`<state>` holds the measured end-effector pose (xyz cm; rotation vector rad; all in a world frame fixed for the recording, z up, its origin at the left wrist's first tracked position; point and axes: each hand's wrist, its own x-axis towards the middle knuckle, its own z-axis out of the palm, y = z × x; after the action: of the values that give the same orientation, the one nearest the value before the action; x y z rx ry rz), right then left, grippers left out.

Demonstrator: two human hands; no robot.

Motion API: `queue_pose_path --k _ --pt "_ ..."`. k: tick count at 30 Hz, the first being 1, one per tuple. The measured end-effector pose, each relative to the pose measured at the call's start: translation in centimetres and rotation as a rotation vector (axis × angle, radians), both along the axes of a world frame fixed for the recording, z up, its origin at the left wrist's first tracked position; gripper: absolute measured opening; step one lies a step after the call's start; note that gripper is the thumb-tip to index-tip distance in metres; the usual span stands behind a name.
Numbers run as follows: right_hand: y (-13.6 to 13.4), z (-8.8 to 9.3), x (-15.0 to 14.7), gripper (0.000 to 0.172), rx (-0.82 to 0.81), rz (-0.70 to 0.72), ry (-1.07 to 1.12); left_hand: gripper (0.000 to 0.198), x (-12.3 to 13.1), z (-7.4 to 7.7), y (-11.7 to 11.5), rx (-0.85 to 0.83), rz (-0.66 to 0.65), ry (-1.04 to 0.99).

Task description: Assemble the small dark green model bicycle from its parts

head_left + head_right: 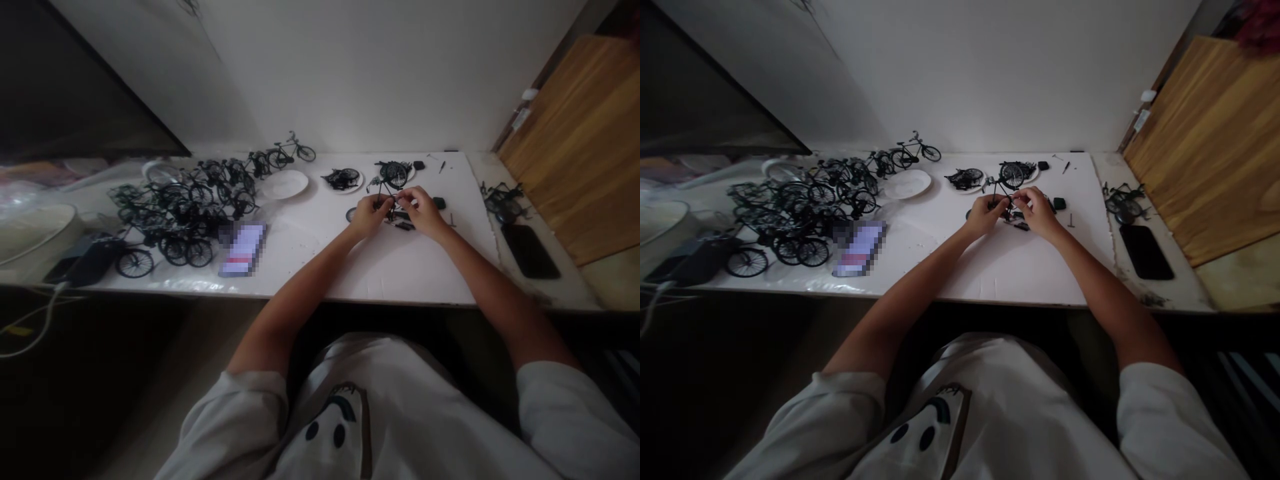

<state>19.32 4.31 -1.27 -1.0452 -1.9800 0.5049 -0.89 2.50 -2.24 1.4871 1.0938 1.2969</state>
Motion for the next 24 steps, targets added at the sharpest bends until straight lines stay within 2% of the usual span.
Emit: queue_pose_path --k 7,15,24 --pt "-0.08 0.04 -0.17 0.027 -0.005 0.012 0.018 0.028 -0.09 -0.21 0.07 0.041 -0.003 0.033" --pt "-0.09 -0.57 -0.35 0.04 -0.07 -0.112 0.15 0.028 -0.06 -0.43 0.13 0.077 -0.026 -0.001" --pt "-0.37 0.11 -0.7 0.045 -0.084 -0.129 0.175 0.03 -0.08 -0.48 0.09 0.113 0.0 0.048"
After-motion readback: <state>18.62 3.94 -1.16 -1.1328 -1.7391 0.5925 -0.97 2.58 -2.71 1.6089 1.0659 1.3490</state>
